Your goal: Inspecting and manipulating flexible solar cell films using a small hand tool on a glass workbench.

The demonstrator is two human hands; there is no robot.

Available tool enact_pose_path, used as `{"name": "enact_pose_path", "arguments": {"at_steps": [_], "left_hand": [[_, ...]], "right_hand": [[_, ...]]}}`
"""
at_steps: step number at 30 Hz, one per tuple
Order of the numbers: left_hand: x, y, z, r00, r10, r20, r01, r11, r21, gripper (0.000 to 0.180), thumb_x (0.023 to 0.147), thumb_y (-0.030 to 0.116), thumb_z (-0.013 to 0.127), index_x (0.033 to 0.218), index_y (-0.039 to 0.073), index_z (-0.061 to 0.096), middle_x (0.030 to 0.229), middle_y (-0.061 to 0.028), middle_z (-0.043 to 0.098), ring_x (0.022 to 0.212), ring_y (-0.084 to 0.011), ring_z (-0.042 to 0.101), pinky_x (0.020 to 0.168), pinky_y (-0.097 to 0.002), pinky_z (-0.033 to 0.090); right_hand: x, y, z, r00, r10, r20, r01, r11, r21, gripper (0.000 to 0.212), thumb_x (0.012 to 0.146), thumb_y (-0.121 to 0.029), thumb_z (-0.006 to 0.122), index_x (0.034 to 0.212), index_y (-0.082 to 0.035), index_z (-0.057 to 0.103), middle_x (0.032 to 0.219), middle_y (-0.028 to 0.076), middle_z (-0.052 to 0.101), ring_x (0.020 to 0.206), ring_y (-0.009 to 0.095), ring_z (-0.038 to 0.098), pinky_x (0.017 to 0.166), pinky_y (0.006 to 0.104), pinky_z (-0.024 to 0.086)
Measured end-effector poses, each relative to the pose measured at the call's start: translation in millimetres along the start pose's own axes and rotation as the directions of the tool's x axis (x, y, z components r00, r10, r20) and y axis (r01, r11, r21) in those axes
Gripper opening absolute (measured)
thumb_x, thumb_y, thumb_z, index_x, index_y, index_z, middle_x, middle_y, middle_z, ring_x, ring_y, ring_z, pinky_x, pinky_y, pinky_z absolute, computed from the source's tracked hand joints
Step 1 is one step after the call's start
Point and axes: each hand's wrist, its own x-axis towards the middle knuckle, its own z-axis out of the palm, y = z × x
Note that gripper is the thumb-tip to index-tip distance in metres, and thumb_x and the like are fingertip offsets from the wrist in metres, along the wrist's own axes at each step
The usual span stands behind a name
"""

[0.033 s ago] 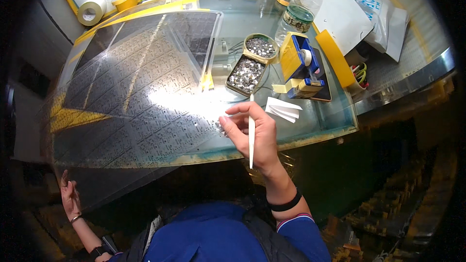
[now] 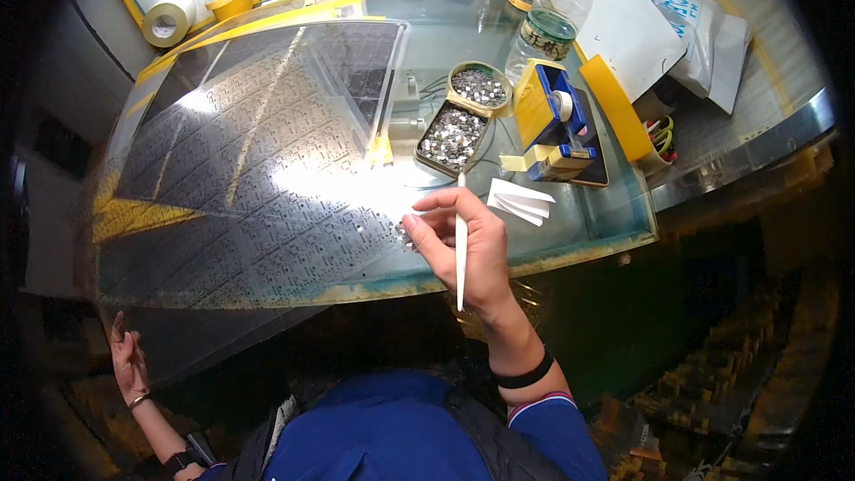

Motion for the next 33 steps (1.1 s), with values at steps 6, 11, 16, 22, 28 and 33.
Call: {"name": "enact_pose_path", "arguments": {"at_steps": [6, 11, 16, 22, 28, 33], "left_hand": [[4.2, -6.4, -1.1, 0.999, 0.037, -0.026, -0.037, 0.999, 0.007, 0.043, 0.091, 0.006, 0.059, 0.133, 0.009, 0.046, 0.081, -0.0016, 0.065, 0.066, -0.0049, 0.061, 0.048, -0.0135, 0.043], [-3.5, -4.5, 3.5, 0.994, 0.068, -0.09, -0.064, 0.997, 0.042, 0.044, 0.091, 0.01, 0.06, 0.132, 0.01, 0.047, 0.078, -0.0025, 0.064, 0.054, -0.0055, 0.055, 0.043, -0.0151, 0.04], [-2.3, -19.9, -22.0, 0.983, 0.071, -0.17, -0.066, 0.997, 0.03, 0.043, 0.088, 0.012, 0.065, 0.127, 0.009, 0.048, 0.074, -0.0043, 0.062, 0.05, -0.0093, 0.054, 0.038, -0.0189, 0.04], [-8.0, -31.3, -38.3, 0.99, 0.063, -0.128, -0.071, 0.996, -0.057, 0.044, 0.086, 0.006, 0.066, 0.127, 0.004, 0.049, 0.093, -0.0033, 0.062, 0.073, -0.0116, 0.06, 0.063, -0.0208, 0.048], [-3.2, -38.0, -50.9, 0.992, 0.049, -0.113, -0.056, 0.997, -0.058, 0.042, 0.086, 0.002, 0.064, 0.126, 0.004, 0.05, 0.098, -0.0023, 0.062, 0.079, -0.0124, 0.061, 0.071, -0.0236, 0.051], [0.0, -40.2, -52.1, 0.994, 0.066, -0.089, -0.076, 0.991, -0.11, 0.04, 0.086, 0.0, 0.063, 0.124, 0.004, 0.05, 0.098, -0.0041, 0.062, 0.078, -0.014, 0.063, 0.07, -0.0246, 0.052]], "right_hand": [[0.3, 3.4, -3.4, 1.0, -0.006, 0.03, 0.006, 1.0, 0.006, 0.014, 0.083, -0.001, 0.067, 0.094, 0.0, 0.059, 0.074, 0.006, 0.067, 0.066, 0.007, 0.062, 0.06, 0.0196, 0.048], [-2.0, 2.1, -4.4, 0.997, -0.006, 0.083, 0.0, 0.998, 0.068, 0.013, 0.082, 0.002, 0.066, 0.093, 0.001, 0.059, 0.075, 0.005, 0.066, 0.069, 0.009, 0.063, 0.064, 0.022, 0.05], [-9.7, -6.5, -12.7, 0.965, -0.068, 0.251, 0.062, 0.998, 0.029, 0.012, 0.076, 0.001, 0.07, 0.086, 0.0, 0.062, 0.074, 0.008, 0.067, 0.069, 0.013, 0.067, 0.064, 0.0236, 0.052], [-6.5, -1.7, -14.8, 0.917, -0.216, 0.336, 0.201, 0.976, 0.08, 0.012, 0.072, 0.002, 0.072, 0.079, -0.002, 0.063, 0.071, 0.01, 0.068, 0.065, 0.016, 0.067, 0.062, 0.024, 0.052], [-4.7, -0.4, -12.4, 0.898, -0.281, 0.339, 0.219, 0.953, 0.21, 0.014, 0.07, 0.007, 0.07, 0.077, -0.001, 0.061, 0.069, 0.011, 0.068, 0.063, 0.018, 0.068, 0.058, 0.0252, 0.052], [-4.6, -0.3, -12.8, 0.879, -0.314, 0.359, 0.248, 0.944, 0.219, 0.014, 0.07, 0.008, 0.07, 0.078, -0.001, 0.061, 0.069, 0.011, 0.068, 0.063, 0.019, 0.068, 0.058, 0.0255, 0.052]]}}
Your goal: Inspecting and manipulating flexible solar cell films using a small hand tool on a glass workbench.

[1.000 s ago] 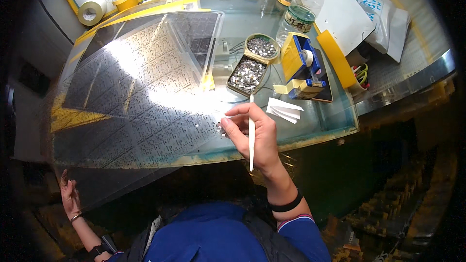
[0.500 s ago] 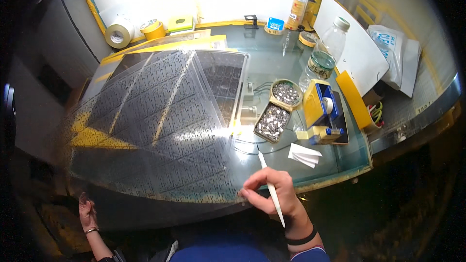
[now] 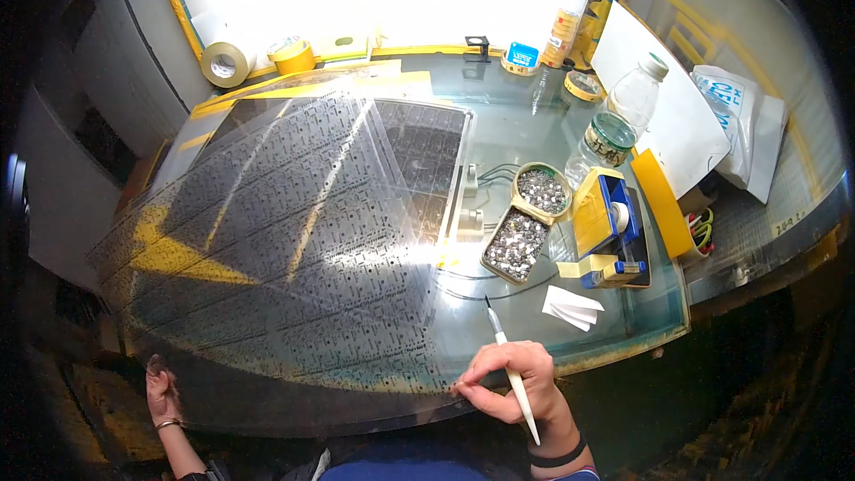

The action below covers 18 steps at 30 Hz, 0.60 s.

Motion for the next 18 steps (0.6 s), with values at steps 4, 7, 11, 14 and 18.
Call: {"name": "enact_pose_path", "arguments": {"at_steps": [4, 7, 11, 14, 18], "left_hand": [[8.1, 12.9, 20.0, 1.0, 0.026, -0.016, -0.024, 0.997, 0.073, 0.039, 0.087, 0.003, 0.063, 0.124, 0.004, 0.051, 0.087, -0.0048, 0.062, 0.07, -0.0121, 0.059, 0.059, -0.0209, 0.048], [22.9, 51.7, 58.4, 0.989, 0.035, -0.14, 0.019, 0.93, 0.367, 0.035, 0.091, 0.017, 0.06, 0.123, 0.005, 0.05, 0.072, -0.0032, 0.06, 0.049, -0.0076, 0.052, 0.04, -0.0187, 0.039], [66.5, 95.6, 92.1, 0.998, 0.044, -0.049, 0.011, 0.628, 0.778, 0.032, 0.088, 0.018, 0.065, 0.114, 0.001, 0.056, 0.071, -0.0031, 0.061, 0.048, -0.0059, 0.05, 0.043, -0.0197, 0.04], [66.1, 113.1, 123.0, 0.885, 0.463, 0.049, 0.051, -0.202, 0.978, 0.045, 0.083, 0.017, 0.07, 0.121, -0.002, 0.055, 0.095, -0.0114, 0.062, 0.089, -0.0248, 0.059, 0.084, -0.0347, 0.047], [-4.0, 61.8, 293.1, 0.735, 0.439, 0.516, -0.616, 0.115, 0.779, 0.016, 0.085, 0.006, 0.063, 0.1, -0.001, 0.064, 0.096, -0.0127, 0.064, 0.089, -0.029, 0.062, 0.079, -0.0353, 0.049]], "right_hand": [[-0.1, -3.9, 0.2, 1.0, 0.006, -0.011, -0.007, 0.999, -0.033, 0.013, 0.071, 0.007, 0.07, 0.078, 0.0, 0.062, 0.07, 0.011, 0.068, 0.064, 0.017, 0.068, 0.059, 0.0247, 0.053], [2.5, -7.7, 6.7, 0.957, 0.222, -0.185, -0.26, 0.942, -0.211, 0.01, 0.076, 0.003, 0.07, 0.083, 0.001, 0.063, 0.072, 0.008, 0.068, 0.066, 0.011, 0.066, 0.06, 0.0225, 0.052], [7.5, 6.9, 10.5, 0.909, 0.329, -0.258, -0.378, 0.909, -0.173, 0.008, 0.081, -0.002, 0.069, 0.085, -0.001, 0.062, 0.065, 0.002, 0.062, 0.058, 0.006, 0.058, 0.052, 0.0214, 0.045], [13.9, 3.4, 14.9, 0.907, 0.355, -0.229, -0.394, 0.906, -0.157, 0.009, 0.083, -0.004, 0.068, 0.088, 0.0, 0.061, 0.067, 0.005, 0.065, 0.056, 0.006, 0.057, 0.05, 0.0206, 0.043], [9.9, 6.8, 14.8, 0.891, 0.369, -0.263, -0.409, 0.905, -0.116, 0.011, 0.087, -0.009, 0.065, 0.093, -0.001, 0.061, 0.07, 0.005, 0.066, 0.055, 0.005, 0.057, 0.045, 0.0197, 0.043]]}}
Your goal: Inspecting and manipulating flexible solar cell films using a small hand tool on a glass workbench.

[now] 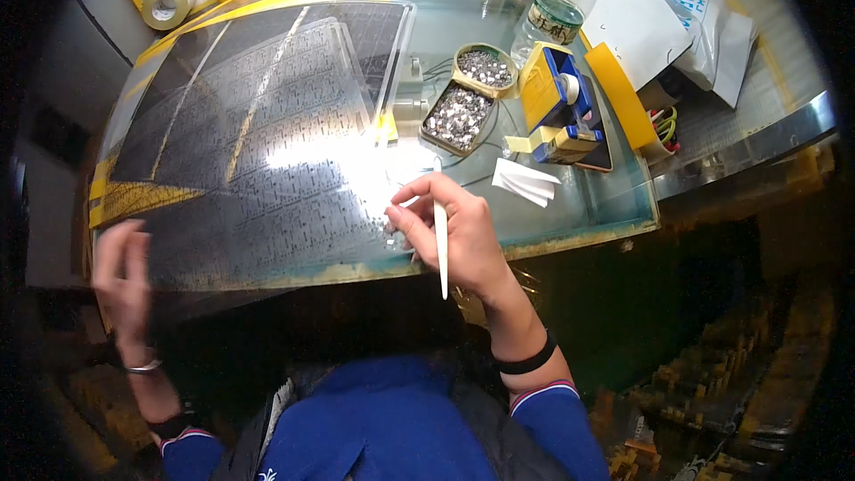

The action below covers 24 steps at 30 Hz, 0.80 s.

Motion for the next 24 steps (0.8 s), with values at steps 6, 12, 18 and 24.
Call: {"name": "enact_pose_path", "arguments": {"at_steps": [6, 12, 18, 24], "left_hand": [[-45.1, 121.7, 92.5, 0.776, 0.628, -0.063, -0.601, 0.703, -0.38, 0.028, 0.071, 0.008, 0.075, 0.097, 0.002, 0.066, 0.1, -0.0098, 0.064, 0.088, -0.0238, 0.062, 0.073, -0.0354, 0.049], [-43.2, 128.3, 115.2, 0.793, 0.608, -0.041, -0.578, 0.73, -0.365, 0.029, 0.069, 0.008, 0.076, 0.096, 0.003, 0.067, 0.101, -0.0076, 0.065, 0.09, -0.0236, 0.062, 0.077, -0.0358, 0.047], [-44.8, 131.6, 113.0, 0.794, 0.608, -0.001, -0.572, 0.747, -0.34, 0.023, 0.072, 0.008, 0.074, 0.093, 0.002, 0.067, 0.102, -0.0089, 0.065, 0.092, -0.0247, 0.061, 0.078, -0.0364, 0.048], [-51.1, 135.3, 119.2, 0.776, 0.63, -0.026, -0.597, 0.722, -0.35, 0.028, 0.073, 0.005, 0.071, 0.1, -0.003, 0.065, 0.103, -0.0105, 0.064, 0.095, -0.0262, 0.06, 0.082, -0.0376, 0.048]], "right_hand": [[0.2, 1.2, 1.0, 0.999, -0.043, 0.018, 0.043, 0.999, 0.005, 0.014, 0.088, -0.011, 0.065, 0.096, -0.001, 0.061, 0.072, 0.005, 0.066, 0.054, 0.005, 0.057, 0.045, 0.0201, 0.044], [-20.7, -2.0, -4.3, 0.936, -0.292, -0.196, 0.23, 0.931, -0.284, 0.023, 0.094, -0.021, 0.057, 0.102, 0.0, 0.062, 0.074, 0.009, 0.064, 0.066, 0.02, 0.062, 0.06, 0.0303, 0.048], [-34.8, 7.9, -24.8, 0.75, -0.638, 0.177, 0.641, 0.632, -0.435, 0.02, 0.08, -0.006, 0.066, 0.099, -0.001, 0.065, 0.082, 0.011, 0.063, 0.074, 0.028, 0.058, 0.069, 0.0358, 0.047], [-34.9, 12.4, -18.8, 0.722, -0.667, 0.184, 0.663, 0.59, -0.46, 0.024, 0.063, 0.0, 0.076, 0.085, -0.008, 0.07, 0.086, 0.006, 0.067, 0.08, 0.024, 0.063, 0.071, 0.0335, 0.05]]}}
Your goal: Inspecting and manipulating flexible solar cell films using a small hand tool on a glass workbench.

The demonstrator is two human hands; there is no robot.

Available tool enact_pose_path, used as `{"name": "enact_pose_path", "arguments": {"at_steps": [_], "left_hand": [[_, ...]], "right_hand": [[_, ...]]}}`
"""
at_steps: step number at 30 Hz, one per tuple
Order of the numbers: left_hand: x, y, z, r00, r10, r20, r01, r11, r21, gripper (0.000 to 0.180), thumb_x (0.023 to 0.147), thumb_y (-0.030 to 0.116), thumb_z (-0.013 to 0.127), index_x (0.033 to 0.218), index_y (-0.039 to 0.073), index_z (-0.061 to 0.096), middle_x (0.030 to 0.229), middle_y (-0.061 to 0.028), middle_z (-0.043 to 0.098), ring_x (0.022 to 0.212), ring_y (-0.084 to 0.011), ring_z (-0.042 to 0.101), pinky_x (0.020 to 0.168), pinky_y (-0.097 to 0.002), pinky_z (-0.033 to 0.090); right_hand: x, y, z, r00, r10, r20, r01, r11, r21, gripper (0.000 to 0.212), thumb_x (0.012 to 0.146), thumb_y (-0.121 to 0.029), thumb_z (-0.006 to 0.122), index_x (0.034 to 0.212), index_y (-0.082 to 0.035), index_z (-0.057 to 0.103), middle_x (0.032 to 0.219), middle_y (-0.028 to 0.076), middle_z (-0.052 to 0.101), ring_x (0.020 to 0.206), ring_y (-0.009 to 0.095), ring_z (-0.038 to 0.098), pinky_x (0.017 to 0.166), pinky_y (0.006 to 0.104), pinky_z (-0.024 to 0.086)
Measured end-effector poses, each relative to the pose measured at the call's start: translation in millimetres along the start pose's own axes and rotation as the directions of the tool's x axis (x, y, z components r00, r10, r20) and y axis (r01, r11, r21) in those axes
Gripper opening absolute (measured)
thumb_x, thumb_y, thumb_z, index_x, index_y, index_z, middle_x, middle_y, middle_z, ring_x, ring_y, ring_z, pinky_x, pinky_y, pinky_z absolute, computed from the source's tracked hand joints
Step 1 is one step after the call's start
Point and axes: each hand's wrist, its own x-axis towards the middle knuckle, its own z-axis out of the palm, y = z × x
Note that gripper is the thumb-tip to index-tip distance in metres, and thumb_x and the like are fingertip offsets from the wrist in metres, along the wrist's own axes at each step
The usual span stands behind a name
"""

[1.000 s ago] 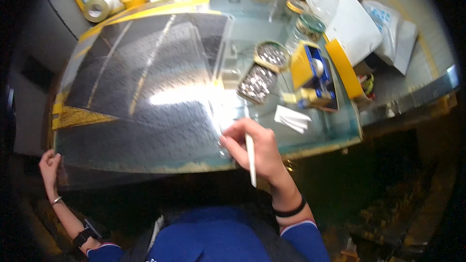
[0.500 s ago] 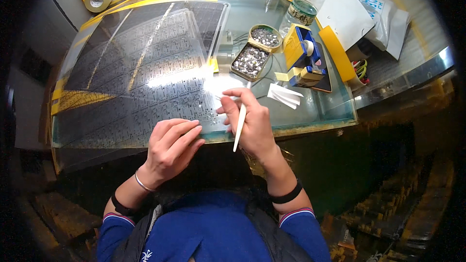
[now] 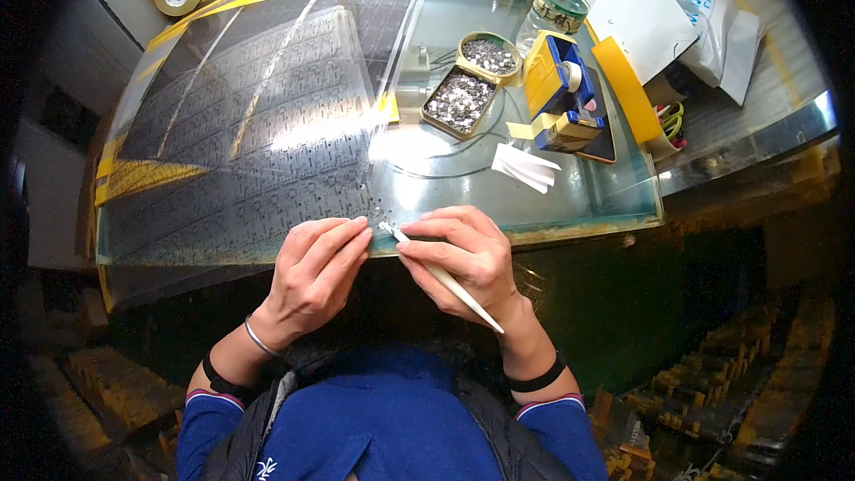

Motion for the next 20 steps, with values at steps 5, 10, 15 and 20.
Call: {"name": "enact_pose_path", "arguments": {"at_steps": [5, 10, 15, 20], "left_hand": [[-0.3, 5.1, -0.4, 0.997, -0.053, 0.056, 0.05, 0.998, 0.046, 0.031, 0.074, 0.006, 0.07, 0.104, 0.0, 0.064, 0.113, -0.0111, 0.061, 0.102, -0.0259, 0.058, 0.084, -0.0382, 0.047], [1.0, 6.0, -0.6, 0.997, -0.06, 0.048, 0.057, 0.996, 0.063, 0.031, 0.074, 0.007, 0.071, 0.103, 0.0, 0.064, 0.115, -0.0122, 0.06, 0.104, -0.0272, 0.058, 0.087, -0.0397, 0.047], [3.7, 4.5, 0.0, 0.997, -0.066, 0.04, 0.065, 0.997, 0.038, 0.03, 0.073, 0.008, 0.072, 0.101, 0.0, 0.064, 0.115, -0.0139, 0.061, 0.106, -0.0292, 0.058, 0.09, -0.0414, 0.047], [6.9, 1.9, 0.7, 0.996, -0.071, 0.062, 0.075, 0.995, -0.062, 0.036, 0.068, 0.015, 0.076, 0.099, 0.0, 0.065, 0.117, -0.0155, 0.061, 0.108, -0.0311, 0.058, 0.094, -0.042, 0.046]], "right_hand": [[-5.0, 3.4, -0.2, 1.0, 0.024, 0.0, -0.024, 0.999, 0.042, 0.021, 0.065, 0.0, 0.076, 0.084, -0.008, 0.07, 0.089, 0.006, 0.071, 0.086, 0.024, 0.067, 0.087, 0.0402, 0.051], [-5.0, 3.5, -0.4, 0.999, 0.037, 0.007, -0.037, 0.997, 0.067, 0.02, 0.066, 0.0, 0.075, 0.083, -0.008, 0.069, 0.088, 0.005, 0.071, 0.084, 0.023, 0.067, 0.092, 0.0452, 0.049], [-5.6, 3.9, 1.0, 1.0, 0.019, 0.014, -0.02, 0.998, 0.061, 0.02, 0.066, 0.0, 0.075, 0.083, -0.008, 0.069, 0.089, 0.006, 0.071, 0.084, 0.023, 0.067, 0.092, 0.0463, 0.048], [-13.2, 3.6, 9.4, 0.998, -0.051, -0.03, 0.051, 0.999, -0.006, 0.019, 0.068, -0.004, 0.075, 0.085, -0.01, 0.069, 0.092, 0.006, 0.071, 0.085, 0.024, 0.068, 0.094, 0.0489, 0.047]]}}
